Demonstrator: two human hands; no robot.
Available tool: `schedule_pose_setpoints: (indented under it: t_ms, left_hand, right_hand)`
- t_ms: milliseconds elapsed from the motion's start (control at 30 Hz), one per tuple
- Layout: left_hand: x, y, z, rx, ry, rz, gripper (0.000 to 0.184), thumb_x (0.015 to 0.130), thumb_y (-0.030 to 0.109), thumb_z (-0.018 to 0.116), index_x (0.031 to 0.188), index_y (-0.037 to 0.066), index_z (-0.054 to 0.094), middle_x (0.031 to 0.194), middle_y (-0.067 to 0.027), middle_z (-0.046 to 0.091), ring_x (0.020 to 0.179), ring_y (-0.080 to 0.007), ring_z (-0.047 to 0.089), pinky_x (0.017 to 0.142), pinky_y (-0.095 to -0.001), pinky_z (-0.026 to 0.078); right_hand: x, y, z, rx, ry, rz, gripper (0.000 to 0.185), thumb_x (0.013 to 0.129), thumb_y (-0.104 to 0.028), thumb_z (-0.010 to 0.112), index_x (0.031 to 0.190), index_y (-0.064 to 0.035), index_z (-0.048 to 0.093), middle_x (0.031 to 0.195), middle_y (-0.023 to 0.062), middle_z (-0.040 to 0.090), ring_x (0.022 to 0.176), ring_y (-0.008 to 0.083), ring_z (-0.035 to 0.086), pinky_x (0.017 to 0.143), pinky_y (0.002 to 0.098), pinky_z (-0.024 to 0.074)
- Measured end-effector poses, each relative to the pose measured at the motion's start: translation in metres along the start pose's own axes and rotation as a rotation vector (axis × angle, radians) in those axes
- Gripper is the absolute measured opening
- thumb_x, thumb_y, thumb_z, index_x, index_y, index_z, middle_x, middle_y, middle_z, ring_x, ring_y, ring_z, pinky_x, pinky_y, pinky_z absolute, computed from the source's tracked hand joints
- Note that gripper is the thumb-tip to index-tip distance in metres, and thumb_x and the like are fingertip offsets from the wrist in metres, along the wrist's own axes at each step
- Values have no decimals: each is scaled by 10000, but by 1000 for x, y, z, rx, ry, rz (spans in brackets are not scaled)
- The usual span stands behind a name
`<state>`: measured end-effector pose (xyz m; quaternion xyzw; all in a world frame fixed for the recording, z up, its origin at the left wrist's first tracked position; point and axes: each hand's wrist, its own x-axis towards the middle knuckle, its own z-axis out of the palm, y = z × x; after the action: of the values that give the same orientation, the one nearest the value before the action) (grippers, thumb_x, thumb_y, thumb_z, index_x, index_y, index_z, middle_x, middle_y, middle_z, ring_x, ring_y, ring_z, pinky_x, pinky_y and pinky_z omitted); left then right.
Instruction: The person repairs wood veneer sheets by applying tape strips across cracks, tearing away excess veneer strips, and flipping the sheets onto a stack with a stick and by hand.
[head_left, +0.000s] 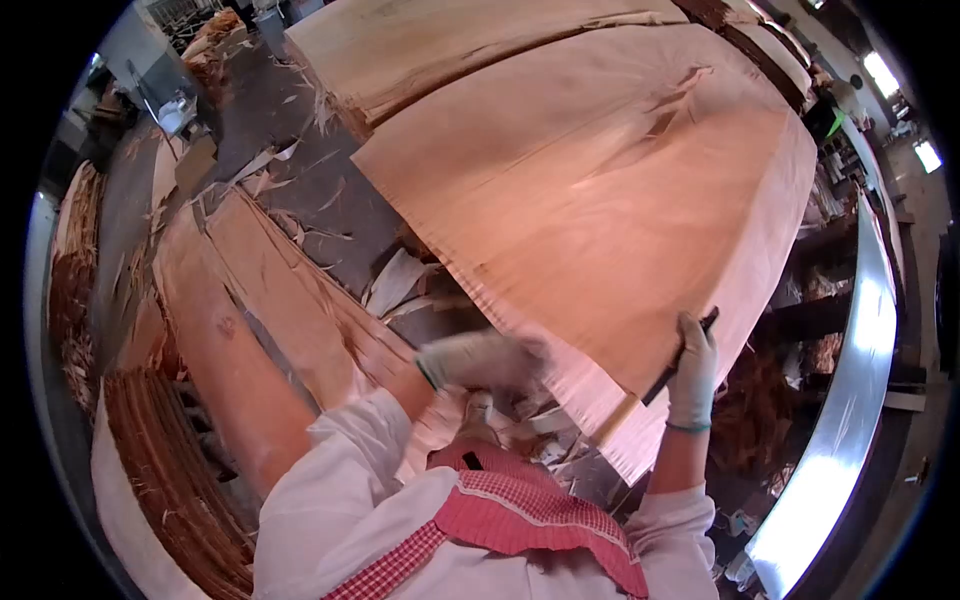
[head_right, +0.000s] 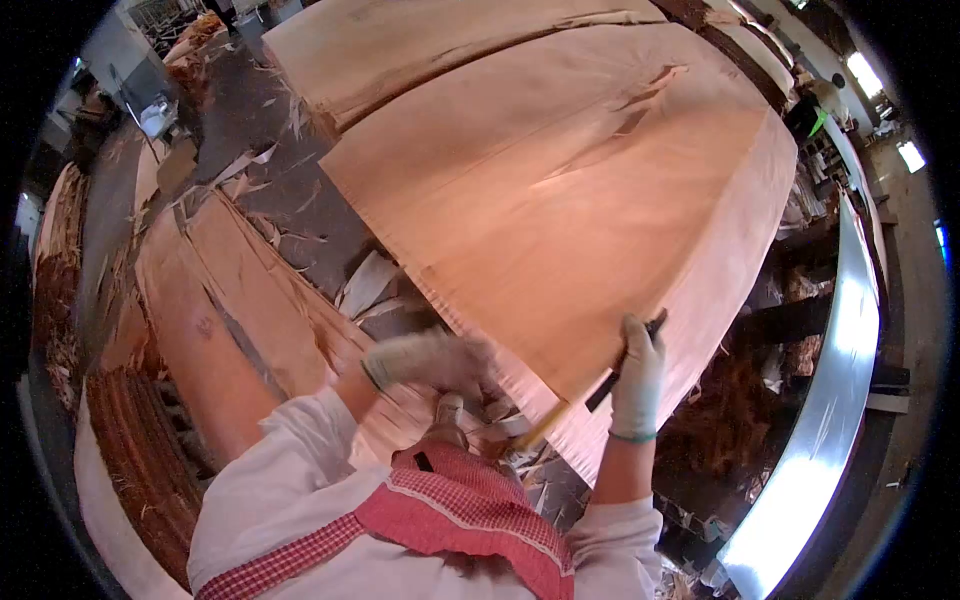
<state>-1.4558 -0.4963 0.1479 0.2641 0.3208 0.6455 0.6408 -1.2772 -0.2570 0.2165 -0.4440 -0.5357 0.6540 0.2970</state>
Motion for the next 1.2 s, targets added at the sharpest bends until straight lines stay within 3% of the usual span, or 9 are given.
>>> schedule_pose_setpoints:
  t_ms: [67, 167, 233, 267, 333, 433, 567, 800, 1200]
  left_hand:
    - [10, 26, -62, -275, 355, 197, 415, 991, 403, 430, 1207, 68, 549, 1216, -88, 589, 1124, -251, 566, 901, -402, 482]
    - [3, 41, -192, -467, 661, 359, 594, 941, 448, 541, 1357, 39, 427, 1384, -130, 487, 1223, -283, 509, 981, -455, 465]
    - [20, 69, -235, -352, 1123, 352, 528, 892, 376, 646, 1270, 34, 511, 1202, -123, 602, 1068, -278, 597, 875, -415, 523]
    - [26, 58, -305, -177, 1103, 453, 433, 903, 319, 639, 1201, 15, 560, 1099, -99, 634, 981, -255, 622, 820, -393, 536]
    - [45, 96, -270, -143, 1121, 641, 457, 890, 308, 660, 1226, 17, 557, 1157, -77, 613, 1030, -220, 593, 830, -369, 507]
    - [54, 147, -182, 40, 1316, 566, 510, 875, 333, 680, 1272, 49, 535, 1248, -56, 571, 1148, -200, 527, 901, -356, 464]
    - [66, 172, -132, 30, 1108, 757, 492, 895, 319, 655, 1282, 45, 526, 1296, -56, 546, 1194, -168, 490, 941, -324, 429]
    - [86, 220, -40, 332, 962, 1051, 240, 951, 207, 585, 1059, 1, 644, 1057, -51, 662, 975, -141, 619, 902, -274, 468]
    - [91, 220, 169, 307, 733, 1170, 150, 964, 148, 541, 1034, 37, 615, 990, -14, 630, 894, -100, 587, 823, -253, 461]
  right_hand:
    - [2, 2, -15, 69, -1, -41, 230, 909, -198, 574, 996, 10, 612, 914, 48, 588, 817, 126, 585, 733, 249, 486]
    - [-8, 8, -16, 25, 15, -8, 217, 893, -206, 566, 911, 4, 619, 853, 24, 553, 819, 119, 511, 762, 276, 439]
    - [5, 44, -36, -26, 35, 87, 272, 906, -232, 519, 937, 6, 646, 871, 44, 592, 829, 128, 530, 744, 291, 450]
    - [-2, 47, -37, -212, -8, 67, 292, 915, -248, 491, 935, -9, 657, 882, 44, 609, 815, 129, 540, 706, 277, 454]
    - [14, 86, -23, 75, 174, 30, 178, 889, -177, 540, 916, -26, 630, 750, -3, 555, 635, 110, 489, 546, 285, 413]
    - [10, 89, 2, -98, 203, -121, 118, 871, -137, 576, 782, -65, 548, 650, -44, 494, 595, 77, 430, 510, 277, 355]
    - [8, 96, 27, -162, 246, -241, 185, 872, -145, 605, 750, -19, 546, 636, -5, 499, 609, 83, 437, 524, 290, 372]
    - [-11, 64, 44, -150, 215, -264, 235, 870, -143, 624, 722, -3, 507, 634, 13, 490, 621, 87, 452, 541, 289, 390]
    - [-83, -35, -29, 60, 144, -302, 139, 909, -107, 617, 812, -17, 572, 731, -31, 527, 692, 40, 456, 575, 220, 383]
